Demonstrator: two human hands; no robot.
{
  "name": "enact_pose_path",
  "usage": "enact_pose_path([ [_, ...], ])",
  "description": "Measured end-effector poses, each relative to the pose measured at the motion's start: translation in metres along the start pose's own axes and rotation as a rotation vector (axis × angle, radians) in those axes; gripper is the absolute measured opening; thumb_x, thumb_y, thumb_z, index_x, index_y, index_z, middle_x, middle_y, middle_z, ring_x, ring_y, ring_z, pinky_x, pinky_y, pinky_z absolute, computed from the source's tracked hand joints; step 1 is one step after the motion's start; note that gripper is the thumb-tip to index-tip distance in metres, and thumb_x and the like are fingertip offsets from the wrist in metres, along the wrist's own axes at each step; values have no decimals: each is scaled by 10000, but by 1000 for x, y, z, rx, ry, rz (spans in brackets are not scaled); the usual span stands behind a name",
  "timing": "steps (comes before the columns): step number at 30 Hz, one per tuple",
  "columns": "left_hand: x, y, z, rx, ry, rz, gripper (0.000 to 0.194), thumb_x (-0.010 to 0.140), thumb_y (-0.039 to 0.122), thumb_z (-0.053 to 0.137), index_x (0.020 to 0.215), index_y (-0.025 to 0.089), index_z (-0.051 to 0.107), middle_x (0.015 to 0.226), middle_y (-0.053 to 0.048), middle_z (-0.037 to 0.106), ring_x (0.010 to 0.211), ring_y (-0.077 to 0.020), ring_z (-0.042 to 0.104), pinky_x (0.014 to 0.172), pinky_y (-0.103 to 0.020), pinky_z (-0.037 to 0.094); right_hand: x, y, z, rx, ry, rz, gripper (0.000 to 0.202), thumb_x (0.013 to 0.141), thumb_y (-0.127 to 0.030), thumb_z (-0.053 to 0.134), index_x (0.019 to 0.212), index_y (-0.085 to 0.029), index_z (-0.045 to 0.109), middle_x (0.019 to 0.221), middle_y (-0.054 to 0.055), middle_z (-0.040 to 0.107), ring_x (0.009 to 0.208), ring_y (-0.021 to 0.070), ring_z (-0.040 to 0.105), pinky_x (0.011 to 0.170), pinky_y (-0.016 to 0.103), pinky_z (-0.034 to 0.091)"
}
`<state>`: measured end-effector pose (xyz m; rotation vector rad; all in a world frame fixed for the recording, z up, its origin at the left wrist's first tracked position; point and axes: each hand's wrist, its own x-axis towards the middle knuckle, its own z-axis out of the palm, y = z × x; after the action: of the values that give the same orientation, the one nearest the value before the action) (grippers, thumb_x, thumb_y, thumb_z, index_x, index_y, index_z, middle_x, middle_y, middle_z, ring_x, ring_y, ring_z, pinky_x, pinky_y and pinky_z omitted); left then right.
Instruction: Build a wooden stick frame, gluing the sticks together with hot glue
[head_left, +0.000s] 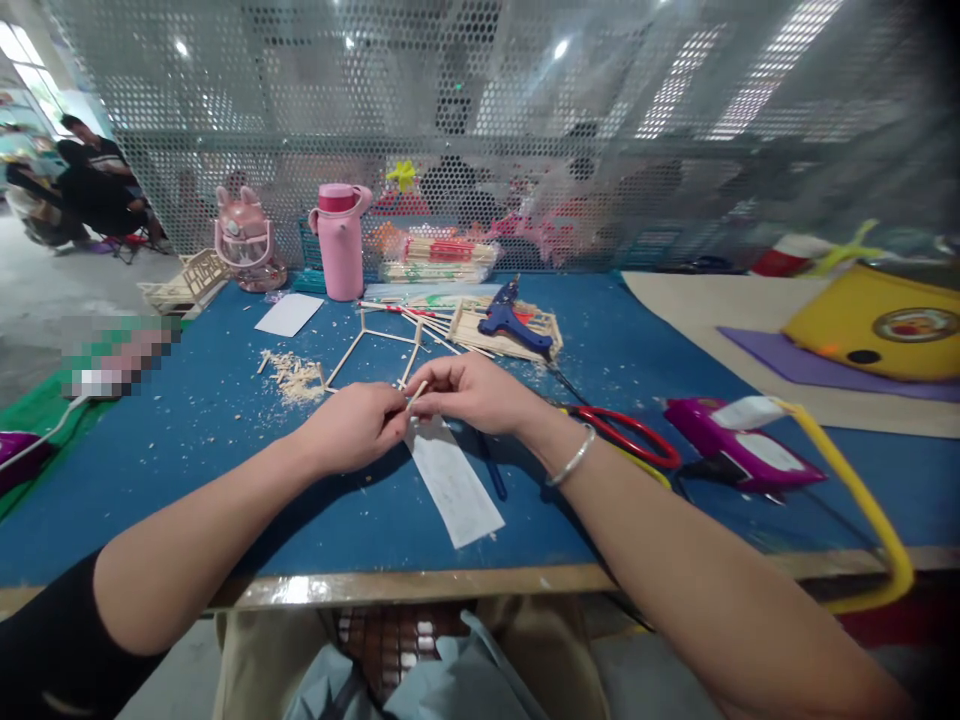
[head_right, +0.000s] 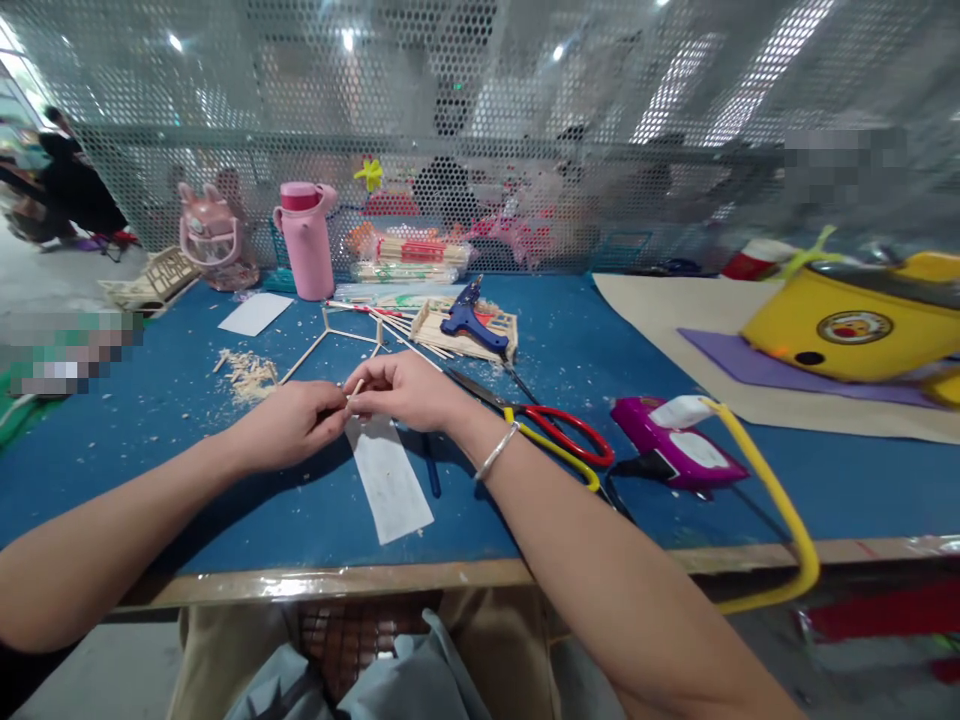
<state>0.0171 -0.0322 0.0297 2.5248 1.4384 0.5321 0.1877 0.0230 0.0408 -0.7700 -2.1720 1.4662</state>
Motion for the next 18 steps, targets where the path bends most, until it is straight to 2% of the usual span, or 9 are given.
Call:
enact_pose_path([
  [3, 0, 0, 0, -5, 34, -8, 272, 849, 243, 383, 738, 163, 618, 691, -39, 609, 615, -134, 526, 555, -235, 354, 3, 3, 2, 78, 70, 31, 139, 662, -238, 624, 751, -139, 587, 605, -19, 610, 551, 85, 561, 558, 218, 440],
  [6, -1, 0, 4, -7, 30, -64, 250, 843, 298, 441, 749, 178, 639, 702, -35, 633, 623, -143, 547, 550, -235, 352, 1, 1, -3, -2, 99, 19, 100, 677, -232, 611, 696, -141, 577, 579, -25, 599, 535, 80, 551, 542, 209, 427],
  [9, -4, 1, 10, 22, -29, -121, 256, 768, 444, 552, 840, 224, 660, 712, -35, 656, 643, -181, 582, 527, -242, 341, -3, -1, -8, -154, -51, 77, 66, 701, -205, 579, 692, -140, 583, 566, -19, 603, 544, 92, 555, 547, 211, 420],
  [11, -5, 3, 14, 47, -63, -151, 299, 729, 495, 581, 877, 248, 661, 708, -42, 663, 657, -208, 603, 516, -246, 338, -4, -1, -10, -346, -151, 117, 63, 702, -179, 568, 685, -138, 614, 563, -17, 605, 532, 90, 535, 532, 205, 395],
  [14, -6, 4, 17, 65, -85, -182, 291, 731, 504, 571, 851, 257, 665, 706, -51, 668, 680, -232, 622, 513, -248, 346, -3, 0, -9, -641, -160, 78, 86, 694, -156, 582, 693, -151, 667, 618, -7, 632, 559, 92, 527, 535, 202, 363],
  [18, -6, 3, 17, 62, -103, -182, 310, 734, 521, 552, 868, 268, 669, 723, -57, 675, 702, -249, 630, 517, -255, 357, -1, 3, -8, -764, -152, -73, 105, 721, -175, 586, 722, -159, 689, 711, 19, 653, 650, 113, 552, 610, 215, 375],
])
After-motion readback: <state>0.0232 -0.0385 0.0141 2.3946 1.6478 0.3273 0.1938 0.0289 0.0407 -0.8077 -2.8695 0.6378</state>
